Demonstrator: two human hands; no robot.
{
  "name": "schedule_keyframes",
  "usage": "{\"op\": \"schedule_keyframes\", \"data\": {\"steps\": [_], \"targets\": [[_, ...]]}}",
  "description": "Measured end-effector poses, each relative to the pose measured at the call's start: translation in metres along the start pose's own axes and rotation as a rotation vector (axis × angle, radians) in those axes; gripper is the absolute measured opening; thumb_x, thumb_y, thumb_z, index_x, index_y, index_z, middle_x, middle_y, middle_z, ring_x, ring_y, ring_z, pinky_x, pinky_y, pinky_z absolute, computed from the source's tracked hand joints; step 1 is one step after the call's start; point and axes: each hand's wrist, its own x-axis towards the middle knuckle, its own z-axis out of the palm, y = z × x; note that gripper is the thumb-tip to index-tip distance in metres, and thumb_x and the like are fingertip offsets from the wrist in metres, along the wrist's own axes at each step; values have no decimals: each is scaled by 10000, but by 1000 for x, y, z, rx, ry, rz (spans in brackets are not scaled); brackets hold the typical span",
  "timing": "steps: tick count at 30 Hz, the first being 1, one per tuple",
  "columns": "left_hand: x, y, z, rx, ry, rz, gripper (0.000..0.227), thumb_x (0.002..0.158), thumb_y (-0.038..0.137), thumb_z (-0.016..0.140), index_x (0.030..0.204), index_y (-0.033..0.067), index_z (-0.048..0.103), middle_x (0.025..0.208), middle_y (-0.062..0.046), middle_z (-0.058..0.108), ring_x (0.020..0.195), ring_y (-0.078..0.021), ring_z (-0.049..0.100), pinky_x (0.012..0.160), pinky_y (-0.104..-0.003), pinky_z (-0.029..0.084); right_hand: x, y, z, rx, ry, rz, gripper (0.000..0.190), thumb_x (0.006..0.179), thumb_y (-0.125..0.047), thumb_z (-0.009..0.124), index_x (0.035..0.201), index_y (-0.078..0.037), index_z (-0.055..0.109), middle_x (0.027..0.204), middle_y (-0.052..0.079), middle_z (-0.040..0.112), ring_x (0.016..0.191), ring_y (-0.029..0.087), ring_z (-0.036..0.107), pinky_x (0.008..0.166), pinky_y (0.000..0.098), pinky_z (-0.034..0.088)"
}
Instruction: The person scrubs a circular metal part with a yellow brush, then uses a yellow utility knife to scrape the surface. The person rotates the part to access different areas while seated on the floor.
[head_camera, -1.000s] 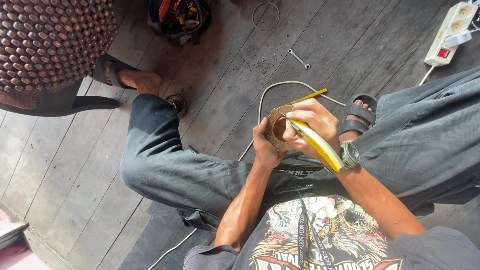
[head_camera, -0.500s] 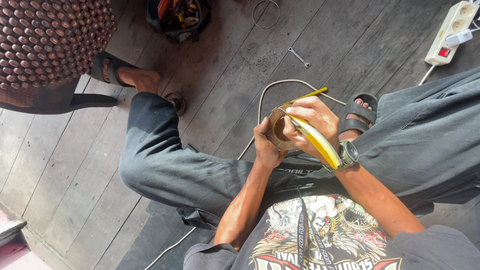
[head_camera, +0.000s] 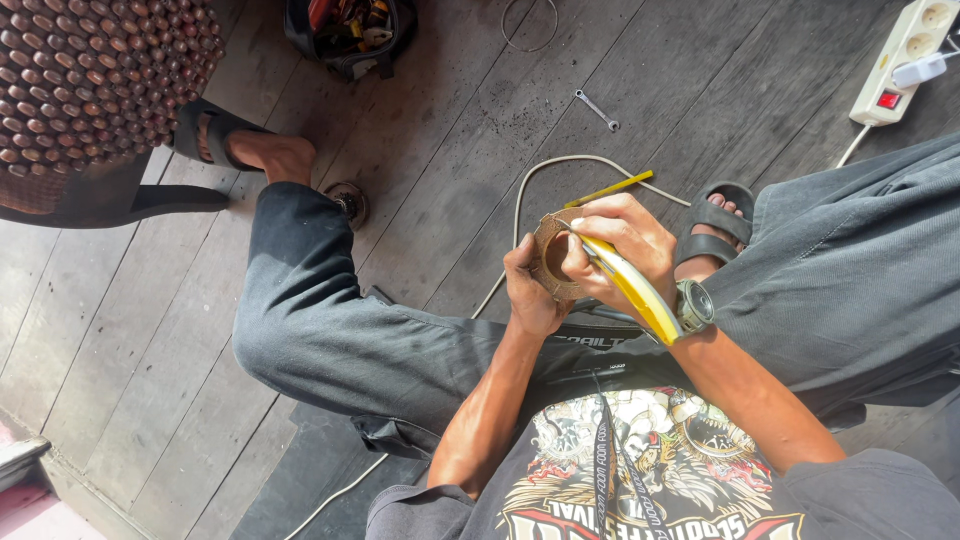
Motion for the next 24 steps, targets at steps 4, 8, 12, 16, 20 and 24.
{"op": "schedule_keyframes", "data": {"steps": [4,8,12,16,20,24], "targets": [[1,3,1,1,19,9,504,974,453,492,1121,-8,634,797,-187,678,581,-224,653,518,-301,548,-3,2,-1,0,0,-8,125,831,75,783,923,-5,753,865,171,693,696,280,680,658,369,593],[-1,4,0,39,5,-5,538,976,488,463,1111,-2,639,798,-195,670,570,-222,635,509,-307,548,-3,2,-2,28,-9,-1,142,836,81,787,949,7,745,877,192,689,709,302,694,671,392,597],[-1,1,-10,26,20,-15,526,981,485,461,1089,2,640,785,-186,673,558,-209,631,500,-306,545,-1,6,-1,19,-2,-3,139,839,83,798,952,23,743,886,211,694,718,332,705,665,408,595],[1,4,-7,13,48,-18,519,971,474,471,1084,-5,635,788,-203,676,548,-238,646,490,-312,547,-3,5,1,12,-8,3,126,844,82,773,937,-1,753,868,179,693,719,312,699,680,405,600],[0,3,-12,96,-3,-4,520,980,509,415,926,33,616,608,-146,587,397,-183,534,361,-286,459,-4,3,3,46,8,34,135,835,85,802,942,16,757,888,205,708,716,323,708,656,397,591],[-3,8,-12,251,-11,-39,631,1010,570,313,845,38,609,497,-107,530,344,-142,497,317,-211,399,-6,5,3,93,-8,59,179,792,110,810,946,34,760,881,228,708,717,323,719,663,399,599]]}}
